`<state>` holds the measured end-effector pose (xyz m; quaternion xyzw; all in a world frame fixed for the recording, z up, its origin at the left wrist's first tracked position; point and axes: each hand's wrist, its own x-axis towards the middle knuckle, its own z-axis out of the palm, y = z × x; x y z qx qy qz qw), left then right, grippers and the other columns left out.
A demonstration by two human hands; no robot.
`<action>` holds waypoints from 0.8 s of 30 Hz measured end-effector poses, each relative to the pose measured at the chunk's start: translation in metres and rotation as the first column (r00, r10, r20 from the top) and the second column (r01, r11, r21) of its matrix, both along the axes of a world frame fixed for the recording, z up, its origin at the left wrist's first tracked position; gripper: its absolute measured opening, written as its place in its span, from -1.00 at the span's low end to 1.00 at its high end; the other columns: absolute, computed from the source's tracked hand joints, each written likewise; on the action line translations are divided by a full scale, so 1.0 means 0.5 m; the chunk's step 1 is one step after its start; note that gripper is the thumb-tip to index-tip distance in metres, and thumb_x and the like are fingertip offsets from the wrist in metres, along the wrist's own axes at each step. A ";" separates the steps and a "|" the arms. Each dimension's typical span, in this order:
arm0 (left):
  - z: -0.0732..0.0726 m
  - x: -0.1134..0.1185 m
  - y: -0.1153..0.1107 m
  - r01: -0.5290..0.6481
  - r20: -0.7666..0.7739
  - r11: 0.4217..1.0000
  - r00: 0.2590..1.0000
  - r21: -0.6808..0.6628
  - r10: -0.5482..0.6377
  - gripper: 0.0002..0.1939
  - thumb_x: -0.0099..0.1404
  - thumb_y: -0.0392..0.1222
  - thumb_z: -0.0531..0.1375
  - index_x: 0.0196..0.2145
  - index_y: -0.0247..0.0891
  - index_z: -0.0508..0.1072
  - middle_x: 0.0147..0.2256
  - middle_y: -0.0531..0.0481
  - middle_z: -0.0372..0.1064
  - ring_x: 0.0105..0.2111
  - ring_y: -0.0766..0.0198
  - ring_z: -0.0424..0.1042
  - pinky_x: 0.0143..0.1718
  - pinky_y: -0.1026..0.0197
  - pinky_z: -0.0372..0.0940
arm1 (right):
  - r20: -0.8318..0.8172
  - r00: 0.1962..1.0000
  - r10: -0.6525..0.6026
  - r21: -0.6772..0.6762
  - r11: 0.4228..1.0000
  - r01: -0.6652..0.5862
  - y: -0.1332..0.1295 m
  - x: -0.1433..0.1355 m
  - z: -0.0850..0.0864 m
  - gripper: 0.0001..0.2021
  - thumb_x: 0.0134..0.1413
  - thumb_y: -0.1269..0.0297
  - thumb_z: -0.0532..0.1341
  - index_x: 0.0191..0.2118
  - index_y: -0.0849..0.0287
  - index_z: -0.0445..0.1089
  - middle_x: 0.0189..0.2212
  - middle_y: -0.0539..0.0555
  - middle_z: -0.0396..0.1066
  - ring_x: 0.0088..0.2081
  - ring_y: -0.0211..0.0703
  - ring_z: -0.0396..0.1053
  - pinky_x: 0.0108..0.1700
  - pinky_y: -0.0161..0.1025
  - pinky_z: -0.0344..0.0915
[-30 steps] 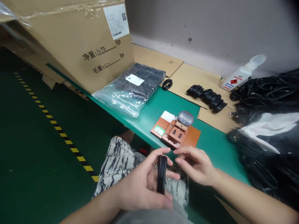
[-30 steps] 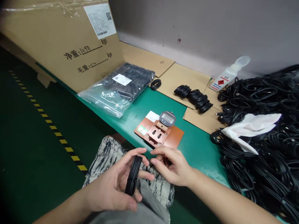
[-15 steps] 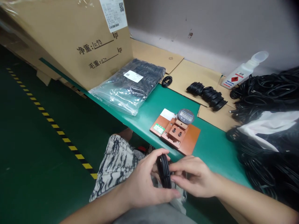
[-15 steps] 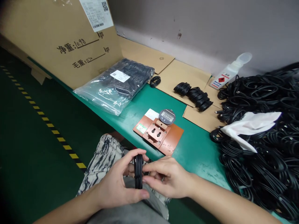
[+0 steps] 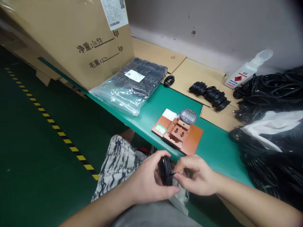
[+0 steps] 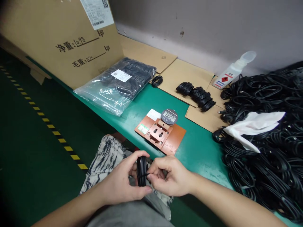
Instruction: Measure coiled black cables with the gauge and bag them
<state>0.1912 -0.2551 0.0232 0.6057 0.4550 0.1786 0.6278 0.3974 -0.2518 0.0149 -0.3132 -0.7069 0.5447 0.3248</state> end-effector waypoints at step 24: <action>-0.019 -0.029 -0.006 -0.026 0.272 0.995 0.961 -0.101 0.052 -0.18 -0.02 -0.12 0.48 0.14 -0.09 0.22 0.01 -0.13 0.31 -0.27 0.23 0.41 -0.38 0.28 0.29 | 0.053 0.998 -0.034 0.116 0.993 0.027 0.000 -0.004 -0.001 -0.95 0.21 0.43 0.20 -0.30 0.24 0.38 -0.62 -0.08 0.25 -0.62 -0.38 0.16 -0.56 -0.42 0.13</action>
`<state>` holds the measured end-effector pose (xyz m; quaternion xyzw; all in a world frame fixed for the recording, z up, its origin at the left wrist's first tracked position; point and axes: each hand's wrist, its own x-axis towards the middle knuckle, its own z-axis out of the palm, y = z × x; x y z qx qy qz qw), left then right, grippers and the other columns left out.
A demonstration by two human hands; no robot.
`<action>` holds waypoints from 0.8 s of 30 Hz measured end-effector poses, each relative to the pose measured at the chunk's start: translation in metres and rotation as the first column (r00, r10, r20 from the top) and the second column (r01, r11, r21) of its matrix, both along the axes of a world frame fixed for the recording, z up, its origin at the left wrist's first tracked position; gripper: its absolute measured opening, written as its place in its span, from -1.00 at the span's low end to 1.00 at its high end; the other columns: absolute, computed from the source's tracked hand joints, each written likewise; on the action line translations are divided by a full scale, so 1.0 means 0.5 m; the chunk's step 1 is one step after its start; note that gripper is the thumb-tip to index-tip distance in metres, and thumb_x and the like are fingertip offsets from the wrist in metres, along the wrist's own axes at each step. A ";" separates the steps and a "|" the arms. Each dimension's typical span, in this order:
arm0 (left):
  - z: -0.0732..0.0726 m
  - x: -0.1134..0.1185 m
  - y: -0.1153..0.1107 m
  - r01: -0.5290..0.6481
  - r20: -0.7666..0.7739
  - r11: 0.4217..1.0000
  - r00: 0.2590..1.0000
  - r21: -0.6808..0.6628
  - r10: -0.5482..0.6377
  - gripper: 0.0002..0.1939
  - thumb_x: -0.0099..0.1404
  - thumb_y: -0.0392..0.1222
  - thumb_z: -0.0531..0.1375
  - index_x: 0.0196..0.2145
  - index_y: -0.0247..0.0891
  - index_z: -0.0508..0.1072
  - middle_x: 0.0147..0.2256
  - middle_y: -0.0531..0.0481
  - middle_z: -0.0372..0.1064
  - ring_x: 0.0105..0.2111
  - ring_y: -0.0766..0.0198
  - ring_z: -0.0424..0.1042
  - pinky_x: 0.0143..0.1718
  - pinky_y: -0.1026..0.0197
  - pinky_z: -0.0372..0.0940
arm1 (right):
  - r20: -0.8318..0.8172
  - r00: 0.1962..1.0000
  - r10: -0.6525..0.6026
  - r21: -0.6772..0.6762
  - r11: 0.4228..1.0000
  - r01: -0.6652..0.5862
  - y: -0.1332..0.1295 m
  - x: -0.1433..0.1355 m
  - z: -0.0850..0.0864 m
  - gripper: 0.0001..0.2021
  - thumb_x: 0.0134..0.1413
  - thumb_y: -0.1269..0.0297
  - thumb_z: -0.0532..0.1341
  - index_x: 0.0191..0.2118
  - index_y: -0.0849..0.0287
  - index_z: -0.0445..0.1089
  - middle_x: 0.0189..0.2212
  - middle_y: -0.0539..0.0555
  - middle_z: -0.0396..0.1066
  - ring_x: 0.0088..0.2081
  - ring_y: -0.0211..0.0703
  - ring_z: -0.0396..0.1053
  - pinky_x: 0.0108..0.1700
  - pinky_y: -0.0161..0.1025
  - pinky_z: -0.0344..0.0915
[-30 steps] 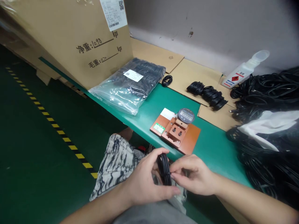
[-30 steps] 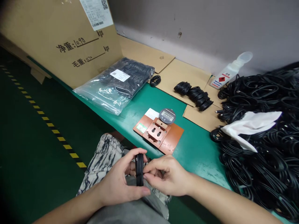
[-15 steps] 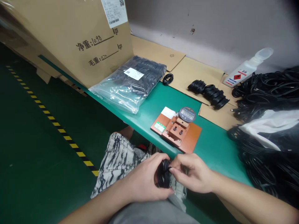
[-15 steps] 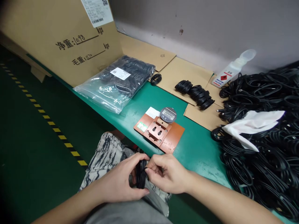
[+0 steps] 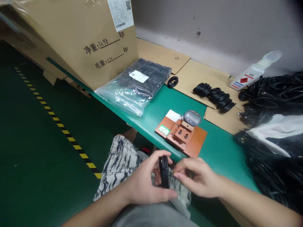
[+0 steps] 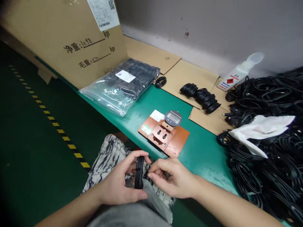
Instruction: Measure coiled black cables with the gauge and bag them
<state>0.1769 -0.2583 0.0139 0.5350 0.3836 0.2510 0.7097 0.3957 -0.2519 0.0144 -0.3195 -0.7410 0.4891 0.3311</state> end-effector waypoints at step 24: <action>-0.032 0.027 0.003 0.142 0.386 0.652 0.889 -0.744 0.247 -0.28 0.32 0.45 -0.21 -0.22 -0.26 0.37 -0.43 -0.10 0.50 -0.76 0.35 0.36 -0.80 0.37 0.25 | -0.096 0.994 0.051 0.008 0.999 -0.050 -0.003 -0.001 -0.006 -0.79 0.27 0.49 0.14 -0.01 0.24 0.36 -0.45 0.10 0.55 -0.56 -0.32 0.42 -0.52 -0.42 0.30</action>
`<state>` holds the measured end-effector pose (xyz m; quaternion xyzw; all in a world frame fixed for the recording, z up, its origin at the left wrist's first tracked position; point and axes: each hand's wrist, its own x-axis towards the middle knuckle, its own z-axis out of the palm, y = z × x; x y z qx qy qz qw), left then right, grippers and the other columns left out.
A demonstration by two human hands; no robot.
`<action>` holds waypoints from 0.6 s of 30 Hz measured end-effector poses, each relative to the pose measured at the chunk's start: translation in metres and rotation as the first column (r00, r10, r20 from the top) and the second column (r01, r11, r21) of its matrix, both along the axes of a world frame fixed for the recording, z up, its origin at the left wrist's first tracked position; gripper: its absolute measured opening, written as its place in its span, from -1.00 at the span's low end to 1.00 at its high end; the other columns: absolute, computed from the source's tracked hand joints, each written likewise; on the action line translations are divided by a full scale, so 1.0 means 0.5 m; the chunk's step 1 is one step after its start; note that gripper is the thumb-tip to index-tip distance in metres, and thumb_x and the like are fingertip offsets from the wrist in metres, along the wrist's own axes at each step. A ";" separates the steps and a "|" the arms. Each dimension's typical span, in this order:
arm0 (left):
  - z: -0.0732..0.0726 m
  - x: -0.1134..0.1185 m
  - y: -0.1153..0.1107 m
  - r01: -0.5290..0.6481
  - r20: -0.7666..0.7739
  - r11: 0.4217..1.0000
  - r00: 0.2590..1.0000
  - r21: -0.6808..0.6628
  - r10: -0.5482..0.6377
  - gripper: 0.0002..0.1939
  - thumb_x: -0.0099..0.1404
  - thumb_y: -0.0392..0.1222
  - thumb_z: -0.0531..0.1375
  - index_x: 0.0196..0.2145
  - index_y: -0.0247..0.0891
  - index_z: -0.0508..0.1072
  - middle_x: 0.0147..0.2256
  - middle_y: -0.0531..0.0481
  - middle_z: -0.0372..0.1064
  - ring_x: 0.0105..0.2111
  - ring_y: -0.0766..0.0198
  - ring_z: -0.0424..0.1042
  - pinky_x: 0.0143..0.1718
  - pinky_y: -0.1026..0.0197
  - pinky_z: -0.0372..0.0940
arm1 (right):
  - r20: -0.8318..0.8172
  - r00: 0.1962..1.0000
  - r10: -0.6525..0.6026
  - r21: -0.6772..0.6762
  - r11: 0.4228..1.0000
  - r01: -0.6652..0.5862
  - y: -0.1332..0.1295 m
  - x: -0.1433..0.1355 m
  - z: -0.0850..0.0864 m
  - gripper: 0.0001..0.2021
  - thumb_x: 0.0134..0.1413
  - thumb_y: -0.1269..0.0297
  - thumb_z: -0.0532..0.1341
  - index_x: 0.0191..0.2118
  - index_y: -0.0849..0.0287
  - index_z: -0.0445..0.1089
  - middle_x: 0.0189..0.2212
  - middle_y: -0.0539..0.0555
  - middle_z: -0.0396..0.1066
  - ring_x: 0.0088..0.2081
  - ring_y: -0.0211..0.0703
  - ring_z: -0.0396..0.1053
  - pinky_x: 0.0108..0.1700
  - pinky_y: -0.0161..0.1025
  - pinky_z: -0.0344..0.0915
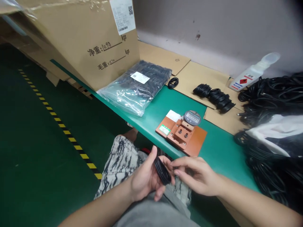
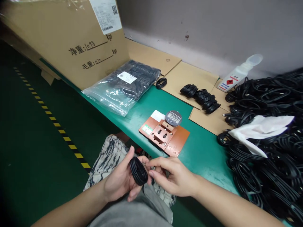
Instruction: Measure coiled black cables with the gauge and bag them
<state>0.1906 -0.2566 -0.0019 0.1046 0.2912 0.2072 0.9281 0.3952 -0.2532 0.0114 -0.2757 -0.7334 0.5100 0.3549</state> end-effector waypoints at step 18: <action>-0.007 0.024 -0.015 0.055 -0.086 0.946 0.996 0.319 -0.029 -0.18 0.14 0.44 0.18 0.10 -0.28 0.28 -0.37 -0.07 0.46 -0.54 0.27 0.50 -0.62 0.36 0.36 | 0.035 0.998 0.047 -0.083 0.996 -0.044 0.004 0.001 0.003 -0.92 0.24 0.42 0.13 -0.31 0.20 0.32 -0.64 -0.01 0.43 -0.66 -0.38 0.28 -0.59 -0.46 0.17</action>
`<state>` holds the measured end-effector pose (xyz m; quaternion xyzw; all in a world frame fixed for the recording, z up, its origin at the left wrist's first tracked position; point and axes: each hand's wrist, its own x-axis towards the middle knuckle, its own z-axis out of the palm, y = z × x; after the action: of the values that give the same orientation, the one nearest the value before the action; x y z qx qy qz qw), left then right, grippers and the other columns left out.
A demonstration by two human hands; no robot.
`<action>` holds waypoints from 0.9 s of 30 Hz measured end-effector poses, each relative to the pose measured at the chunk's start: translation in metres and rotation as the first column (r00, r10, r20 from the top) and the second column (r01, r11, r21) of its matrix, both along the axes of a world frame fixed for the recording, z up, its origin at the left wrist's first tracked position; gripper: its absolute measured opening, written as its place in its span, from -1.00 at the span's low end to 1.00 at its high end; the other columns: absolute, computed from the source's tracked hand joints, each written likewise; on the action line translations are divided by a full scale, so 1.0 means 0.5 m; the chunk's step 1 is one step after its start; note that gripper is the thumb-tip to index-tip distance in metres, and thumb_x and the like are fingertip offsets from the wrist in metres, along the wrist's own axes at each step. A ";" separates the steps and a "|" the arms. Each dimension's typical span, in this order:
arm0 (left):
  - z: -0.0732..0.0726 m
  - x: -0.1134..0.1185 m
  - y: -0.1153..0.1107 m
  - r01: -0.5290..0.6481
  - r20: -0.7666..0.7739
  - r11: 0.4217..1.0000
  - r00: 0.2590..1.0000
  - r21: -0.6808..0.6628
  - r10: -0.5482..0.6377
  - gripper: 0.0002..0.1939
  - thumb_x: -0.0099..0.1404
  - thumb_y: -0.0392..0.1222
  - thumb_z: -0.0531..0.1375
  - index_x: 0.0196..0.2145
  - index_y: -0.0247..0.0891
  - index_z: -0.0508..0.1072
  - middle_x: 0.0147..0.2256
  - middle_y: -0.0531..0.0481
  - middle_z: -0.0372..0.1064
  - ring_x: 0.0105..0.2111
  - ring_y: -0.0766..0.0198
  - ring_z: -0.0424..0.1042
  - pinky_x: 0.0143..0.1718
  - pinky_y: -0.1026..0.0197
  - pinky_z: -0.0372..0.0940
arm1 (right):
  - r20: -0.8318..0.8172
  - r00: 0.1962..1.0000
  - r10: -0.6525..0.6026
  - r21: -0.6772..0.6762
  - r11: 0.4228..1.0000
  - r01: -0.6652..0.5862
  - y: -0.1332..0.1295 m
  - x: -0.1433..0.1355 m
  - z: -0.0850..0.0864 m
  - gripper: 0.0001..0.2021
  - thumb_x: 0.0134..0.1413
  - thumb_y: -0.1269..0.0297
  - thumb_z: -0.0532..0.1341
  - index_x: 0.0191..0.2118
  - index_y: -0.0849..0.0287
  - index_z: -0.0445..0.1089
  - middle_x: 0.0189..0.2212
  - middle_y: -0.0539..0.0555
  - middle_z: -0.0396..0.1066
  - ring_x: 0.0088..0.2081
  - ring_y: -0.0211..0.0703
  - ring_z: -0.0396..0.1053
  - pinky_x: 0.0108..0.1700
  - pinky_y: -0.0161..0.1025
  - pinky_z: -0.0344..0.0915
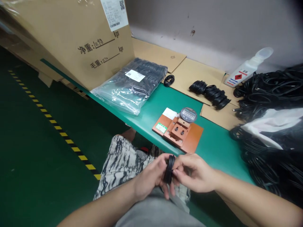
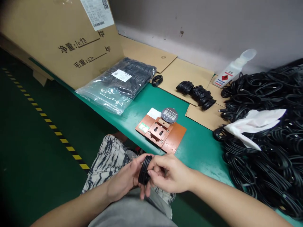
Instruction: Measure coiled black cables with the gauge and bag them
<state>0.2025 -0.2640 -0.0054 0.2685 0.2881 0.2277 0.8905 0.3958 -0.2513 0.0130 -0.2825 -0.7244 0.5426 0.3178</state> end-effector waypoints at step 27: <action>0.041 -0.038 -0.012 0.209 -0.519 0.764 0.835 0.610 0.185 -0.13 0.09 0.02 0.42 0.28 -0.10 0.18 0.07 -0.17 0.32 -0.08 0.01 0.47 -0.07 0.05 0.45 | 0.025 0.990 -0.138 0.133 0.982 0.133 0.002 0.002 0.007 -0.98 0.20 0.43 0.17 -0.26 0.21 0.35 -0.61 -0.06 0.30 -0.61 -0.36 0.21 -0.57 -0.42 0.18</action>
<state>0.1837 -0.2699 0.0152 0.6131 0.4336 0.2193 0.6229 0.3970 -0.2504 0.0165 -0.3188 -0.7431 0.4659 0.3594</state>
